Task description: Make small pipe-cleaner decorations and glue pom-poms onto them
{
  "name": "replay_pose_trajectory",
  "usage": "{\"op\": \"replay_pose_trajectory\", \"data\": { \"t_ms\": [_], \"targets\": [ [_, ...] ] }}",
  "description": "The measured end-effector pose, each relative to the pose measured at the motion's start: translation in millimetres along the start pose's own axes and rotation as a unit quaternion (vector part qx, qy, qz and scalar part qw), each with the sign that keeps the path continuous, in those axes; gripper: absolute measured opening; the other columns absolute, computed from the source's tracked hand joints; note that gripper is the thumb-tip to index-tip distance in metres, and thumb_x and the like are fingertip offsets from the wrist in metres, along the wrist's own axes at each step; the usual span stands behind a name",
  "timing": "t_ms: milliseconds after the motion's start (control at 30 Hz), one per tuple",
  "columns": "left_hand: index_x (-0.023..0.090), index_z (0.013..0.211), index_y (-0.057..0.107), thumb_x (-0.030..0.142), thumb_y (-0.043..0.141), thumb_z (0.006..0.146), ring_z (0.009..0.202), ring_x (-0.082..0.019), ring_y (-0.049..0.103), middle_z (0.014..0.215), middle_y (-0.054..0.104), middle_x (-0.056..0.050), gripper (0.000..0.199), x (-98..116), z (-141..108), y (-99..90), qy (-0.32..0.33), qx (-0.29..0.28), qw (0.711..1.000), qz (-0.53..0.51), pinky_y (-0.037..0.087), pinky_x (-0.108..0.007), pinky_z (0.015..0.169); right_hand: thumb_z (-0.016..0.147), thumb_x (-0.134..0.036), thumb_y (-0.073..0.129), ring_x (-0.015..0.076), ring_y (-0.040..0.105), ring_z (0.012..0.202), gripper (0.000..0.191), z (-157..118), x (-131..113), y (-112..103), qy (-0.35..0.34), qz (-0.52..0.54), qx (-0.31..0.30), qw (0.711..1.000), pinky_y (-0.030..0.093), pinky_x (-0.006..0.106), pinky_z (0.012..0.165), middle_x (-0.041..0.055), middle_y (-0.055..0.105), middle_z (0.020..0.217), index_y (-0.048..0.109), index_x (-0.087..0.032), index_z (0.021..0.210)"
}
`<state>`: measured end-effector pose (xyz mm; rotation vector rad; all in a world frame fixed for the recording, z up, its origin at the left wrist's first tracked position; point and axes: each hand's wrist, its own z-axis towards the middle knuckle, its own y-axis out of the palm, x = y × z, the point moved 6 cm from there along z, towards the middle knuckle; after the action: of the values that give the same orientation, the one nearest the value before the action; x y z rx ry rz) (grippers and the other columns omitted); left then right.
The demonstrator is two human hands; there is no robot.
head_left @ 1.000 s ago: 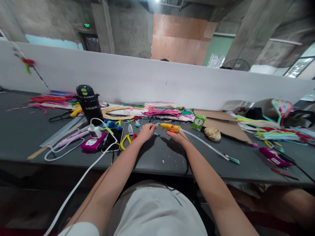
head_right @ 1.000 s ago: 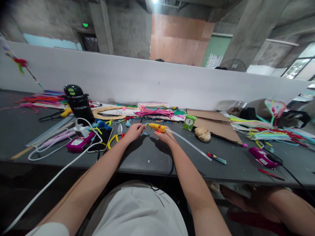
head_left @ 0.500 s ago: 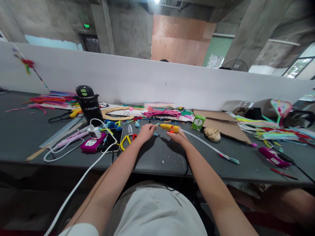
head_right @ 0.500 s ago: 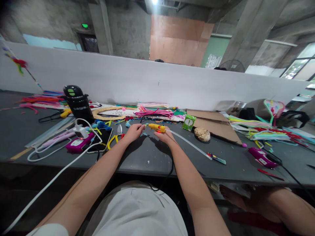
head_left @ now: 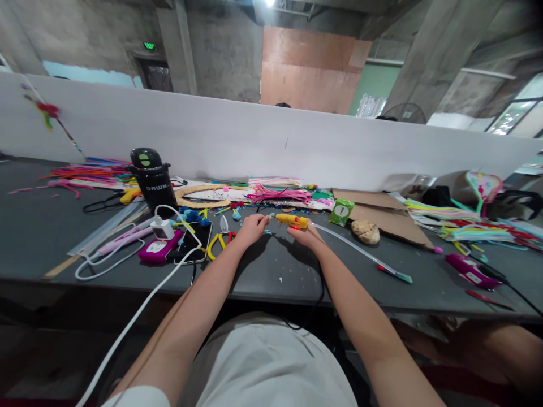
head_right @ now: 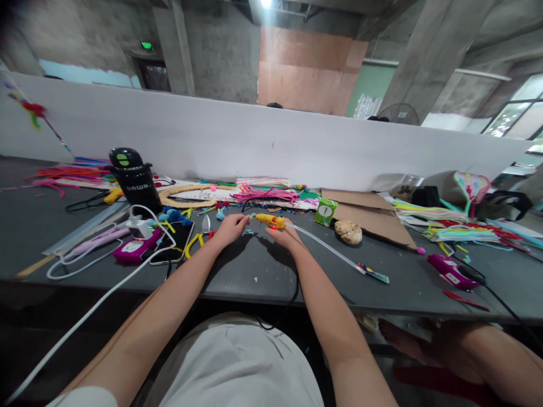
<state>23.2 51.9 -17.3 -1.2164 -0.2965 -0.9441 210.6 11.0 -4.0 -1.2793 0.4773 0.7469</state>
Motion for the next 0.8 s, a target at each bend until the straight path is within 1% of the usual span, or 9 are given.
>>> {"op": "replay_pose_trajectory", "data": {
  "t_ms": [233,400,667,800],
  "targets": [
    [0.015,0.079,0.069,0.049,0.036,0.089,0.062,-0.017,0.055,0.066,0.065,-0.006,0.049,2.1,-1.0,-1.2,-0.004,-0.003,1.0,0.001,0.033,-0.026,0.059,0.068,-0.032,0.052,0.0146,0.047,0.052,0.015,0.3,-1.1,-0.6,-0.011,-0.019,-0.002,1.0,0.035,0.026,0.05,0.0004,0.051,0.054,0.051,-0.02,0.058],
    [0.015,0.079,0.069,0.05,0.035,0.089,0.063,-0.017,0.055,0.067,0.066,-0.006,0.049,2.4,-1.0,-1.8,-0.002,-0.001,1.0,0.001,0.033,-0.026,0.06,0.067,-0.032,0.053,0.0141,0.046,0.051,0.015,1.2,2.1,0.1,-0.002,-0.018,0.0,1.0,0.034,0.026,0.049,0.0002,0.05,0.053,0.053,-0.02,0.059],
    [0.015,0.077,0.067,0.05,0.036,0.09,0.061,-0.017,0.054,0.062,0.063,-0.004,0.049,1.3,-1.1,-0.6,0.001,0.0,1.0,-0.004,0.032,-0.026,0.058,0.066,-0.026,0.056,0.012,0.043,0.048,0.014,3.8,3.0,-0.4,-0.025,0.018,0.015,0.999,0.031,0.025,0.047,-0.0005,0.049,0.05,0.05,-0.019,0.055],
    [0.015,0.076,0.068,0.05,0.036,0.09,0.061,-0.017,0.054,0.061,0.063,-0.004,0.048,2.2,-1.3,-1.3,0.004,0.003,1.0,-0.001,0.033,-0.027,0.058,0.066,-0.025,0.057,0.0119,0.043,0.048,0.014,3.7,4.3,-2.3,-0.004,0.014,0.02,1.0,0.03,0.025,0.047,-0.0002,0.05,0.051,0.05,-0.019,0.056]
  ]
}}
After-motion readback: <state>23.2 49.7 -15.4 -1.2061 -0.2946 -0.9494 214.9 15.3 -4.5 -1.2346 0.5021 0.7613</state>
